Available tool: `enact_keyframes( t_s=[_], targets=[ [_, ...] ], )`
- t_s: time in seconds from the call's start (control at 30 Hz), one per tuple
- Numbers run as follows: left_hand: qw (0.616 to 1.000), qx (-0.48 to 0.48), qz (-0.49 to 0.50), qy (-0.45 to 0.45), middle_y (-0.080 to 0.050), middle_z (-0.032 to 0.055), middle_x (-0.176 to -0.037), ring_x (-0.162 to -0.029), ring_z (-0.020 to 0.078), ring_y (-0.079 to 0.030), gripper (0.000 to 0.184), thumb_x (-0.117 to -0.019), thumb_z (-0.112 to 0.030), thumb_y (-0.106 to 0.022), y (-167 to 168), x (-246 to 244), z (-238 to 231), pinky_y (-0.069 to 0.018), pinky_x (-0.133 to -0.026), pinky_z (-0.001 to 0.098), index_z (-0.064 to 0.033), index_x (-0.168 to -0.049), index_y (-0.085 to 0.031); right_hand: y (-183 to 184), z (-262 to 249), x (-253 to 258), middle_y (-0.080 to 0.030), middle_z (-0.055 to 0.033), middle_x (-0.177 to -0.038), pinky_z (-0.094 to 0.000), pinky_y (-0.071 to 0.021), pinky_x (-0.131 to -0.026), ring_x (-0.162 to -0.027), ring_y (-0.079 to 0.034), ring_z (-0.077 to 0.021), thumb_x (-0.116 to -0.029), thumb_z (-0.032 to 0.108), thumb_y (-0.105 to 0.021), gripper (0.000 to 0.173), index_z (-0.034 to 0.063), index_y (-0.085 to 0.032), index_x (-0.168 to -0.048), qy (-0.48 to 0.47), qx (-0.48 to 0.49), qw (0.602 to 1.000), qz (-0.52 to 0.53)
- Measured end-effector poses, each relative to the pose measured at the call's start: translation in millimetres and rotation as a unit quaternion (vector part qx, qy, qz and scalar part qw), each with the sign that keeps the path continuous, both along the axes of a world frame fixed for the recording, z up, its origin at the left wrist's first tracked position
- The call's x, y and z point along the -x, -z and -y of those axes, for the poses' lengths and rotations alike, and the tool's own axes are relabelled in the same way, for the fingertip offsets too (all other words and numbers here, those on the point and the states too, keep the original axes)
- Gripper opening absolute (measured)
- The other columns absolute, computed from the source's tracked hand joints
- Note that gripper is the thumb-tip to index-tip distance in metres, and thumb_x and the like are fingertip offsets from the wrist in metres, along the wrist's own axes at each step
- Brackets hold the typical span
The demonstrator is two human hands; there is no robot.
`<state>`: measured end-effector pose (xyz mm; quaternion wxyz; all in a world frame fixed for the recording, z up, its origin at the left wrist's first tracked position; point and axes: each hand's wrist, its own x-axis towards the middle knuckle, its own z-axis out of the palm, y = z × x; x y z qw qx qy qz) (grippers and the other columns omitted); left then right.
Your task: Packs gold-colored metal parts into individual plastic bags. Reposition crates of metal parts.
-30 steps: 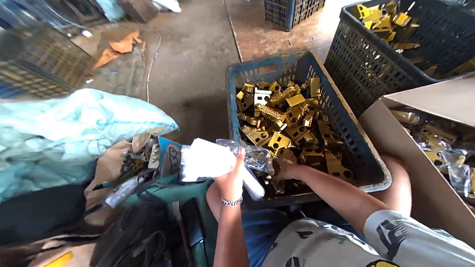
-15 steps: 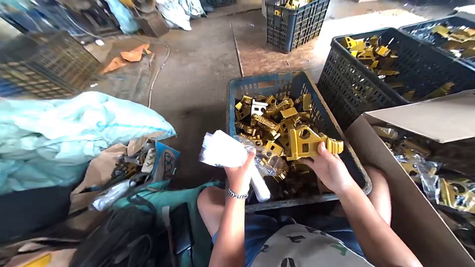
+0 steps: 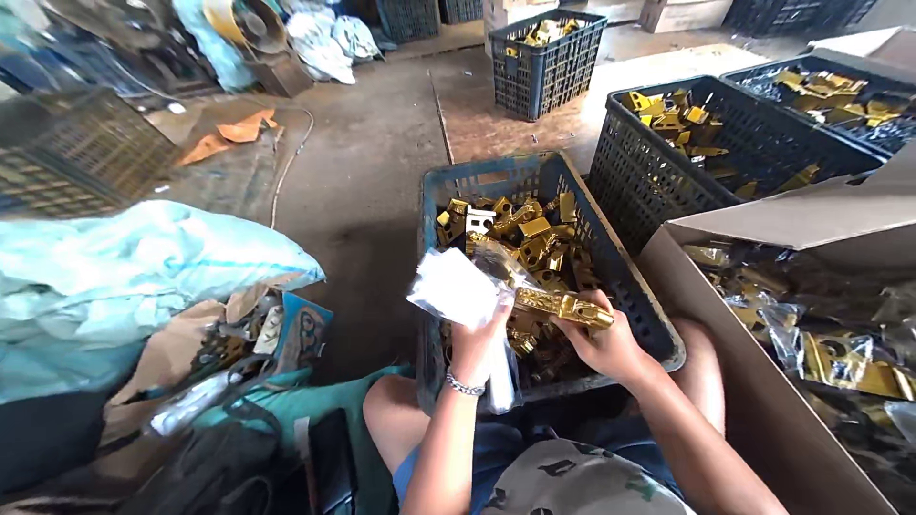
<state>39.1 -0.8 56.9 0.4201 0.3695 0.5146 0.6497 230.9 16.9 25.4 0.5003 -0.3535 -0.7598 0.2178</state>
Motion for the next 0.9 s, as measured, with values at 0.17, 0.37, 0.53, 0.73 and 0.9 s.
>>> enact_keyframes(
  t_s=[0.17,0.37,0.53,0.73,0.9],
  targets=[
    [0.996,-0.034,-0.077,-0.042,-0.068,0.0090,-0.106,-0.097,0.0057,-0.067,0.055,-0.0811,0.000,-0.076,3.4,-3.1,-1.7,-0.0572,-0.089,0.0230,0.0129,-0.127,-0.049,-3.8,7.3,6.5,-0.073,-0.0167,-0.113,-0.0245,-0.0553,-0.097,-0.108,-0.070,-0.0115,-0.0935,0.017,-0.068,0.031,-0.0074,-0.063,-0.112,0.061,-0.064,0.995,-0.045],
    [0.998,-0.032,-0.027,-0.055,-0.067,0.0076,-0.098,-0.089,0.0055,-0.066,0.044,-0.0831,0.004,-0.072,2.6,-25.7,19.9,-0.0574,-0.082,0.0228,0.0123,-0.122,-0.052,28.3,5.7,26.7,-0.072,-0.0209,-0.112,-0.0494,-0.0565,-0.096,-0.105,-0.071,-0.0317,-0.0856,0.011,-0.073,0.029,-0.0059,-0.066,-0.109,0.024,-0.029,0.997,0.066],
    [0.998,0.041,0.035,-0.032,-0.065,0.0134,-0.115,-0.105,0.0094,-0.065,0.058,-0.0871,-0.001,-0.075,12.9,-14.8,10.4,-0.0550,-0.093,0.0259,0.0099,-0.135,-0.044,1.0,8.7,48.4,-0.062,-0.0287,-0.132,-0.0418,-0.0537,-0.102,-0.120,-0.065,-0.0360,-0.0821,-0.015,-0.058,0.047,-0.0143,-0.056,-0.129,-0.002,0.098,0.987,0.127],
    [0.997,-0.003,0.022,-0.073,-0.067,0.0069,-0.101,-0.093,0.0077,-0.068,0.063,-0.0704,0.009,-0.080,14.6,-4.8,12.1,-0.0594,-0.085,0.0252,0.0080,-0.124,-0.048,2.8,-21.7,40.1,-0.063,-0.0254,-0.123,-0.0353,-0.0605,-0.092,-0.105,-0.070,-0.0238,-0.0905,0.001,-0.069,0.039,-0.0122,-0.056,-0.126,-0.005,0.048,0.998,-0.042],
    [0.984,-0.091,-0.076,-0.133,-0.067,0.0050,-0.100,-0.093,0.0010,-0.066,0.058,-0.0694,0.004,-0.077,29.1,-10.3,7.8,-0.0566,-0.085,0.0198,0.0152,-0.119,-0.050,0.0,-21.7,44.1,-0.071,-0.0204,-0.092,-0.0340,-0.0608,-0.077,-0.081,-0.071,-0.0258,-0.0886,-0.003,-0.062,0.014,-0.0067,-0.073,-0.097,0.049,-0.047,0.996,0.055]
  ],
)
